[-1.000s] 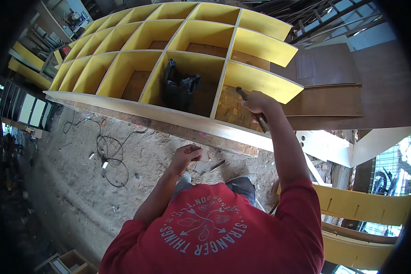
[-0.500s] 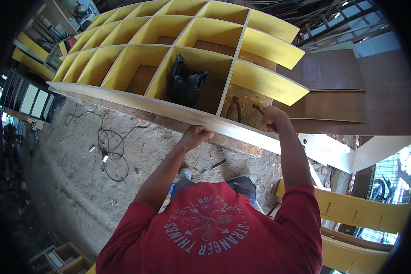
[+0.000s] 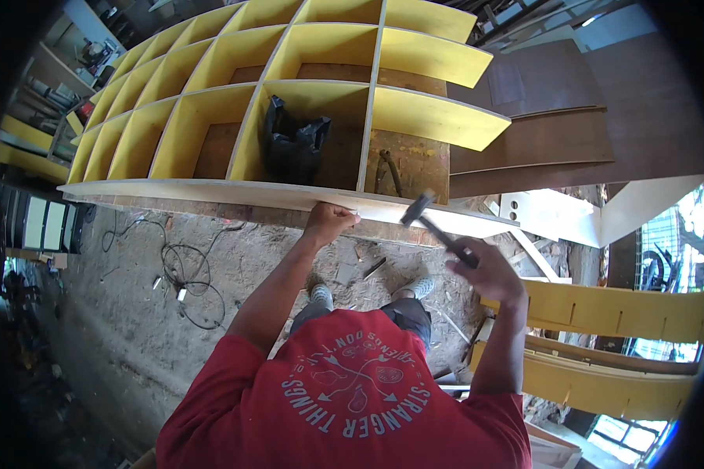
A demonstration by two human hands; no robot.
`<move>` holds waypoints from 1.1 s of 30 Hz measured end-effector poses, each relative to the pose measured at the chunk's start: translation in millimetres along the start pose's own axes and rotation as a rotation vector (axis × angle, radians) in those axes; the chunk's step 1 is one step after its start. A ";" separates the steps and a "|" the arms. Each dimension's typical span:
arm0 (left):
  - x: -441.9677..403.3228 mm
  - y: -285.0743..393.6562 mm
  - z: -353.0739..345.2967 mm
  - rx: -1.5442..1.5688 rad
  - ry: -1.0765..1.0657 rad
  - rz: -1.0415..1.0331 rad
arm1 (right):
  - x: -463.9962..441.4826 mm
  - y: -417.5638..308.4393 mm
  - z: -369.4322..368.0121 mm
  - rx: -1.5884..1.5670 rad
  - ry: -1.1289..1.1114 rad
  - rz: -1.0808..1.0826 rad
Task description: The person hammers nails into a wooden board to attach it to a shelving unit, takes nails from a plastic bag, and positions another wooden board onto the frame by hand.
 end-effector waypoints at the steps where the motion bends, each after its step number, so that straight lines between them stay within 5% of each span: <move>1: -0.8 -0.6 -0.8 0.011 0.007 0.006 | 1.0 1.7 -13.8 0.047 -0.102 -0.029; 4: -0.8 0.3 -1.6 0.032 0.032 0.019 | -3.6 -2.9 -59.4 0.269 -0.282 -0.010; 9: -3.9 -11.5 -8.5 0.106 0.064 -0.010 | -40.6 17.8 -124.7 0.279 -0.384 0.340; 12: -4.3 -11.6 -9.6 0.186 0.059 -0.037 | -52.1 9.7 -135.0 0.359 -0.623 -0.027; 19: -5.5 -15.8 -9.9 0.128 0.058 0.000 | -90.2 4.0 -126.4 0.230 -0.539 -0.080; 22: -4.5 -15.7 -9.6 0.103 0.029 0.052 | -93.2 6.2 -141.3 0.381 -0.576 0.289; 26: -7.5 -22.2 -12.5 0.145 0.071 0.013 | -114.9 30.4 -133.6 0.242 -0.486 0.025; 30: -7.9 -24.0 -14.0 0.151 0.067 0.019 | -96.9 12.5 -142.4 0.384 -0.615 0.281; 33: -5.5 -20.6 -11.2 0.141 0.086 0.002 | -105.7 14.7 -132.4 0.306 -0.498 0.179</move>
Point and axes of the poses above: each hand's wrist, its own x-axis away from the middle knuckle, its own z-axis out of the back of the hand, y = z × x, the point moved 7 cm from there along -x, towards the middle knuckle, and after that the axes turned 9 degrees about -z, right-handed, at the moved point
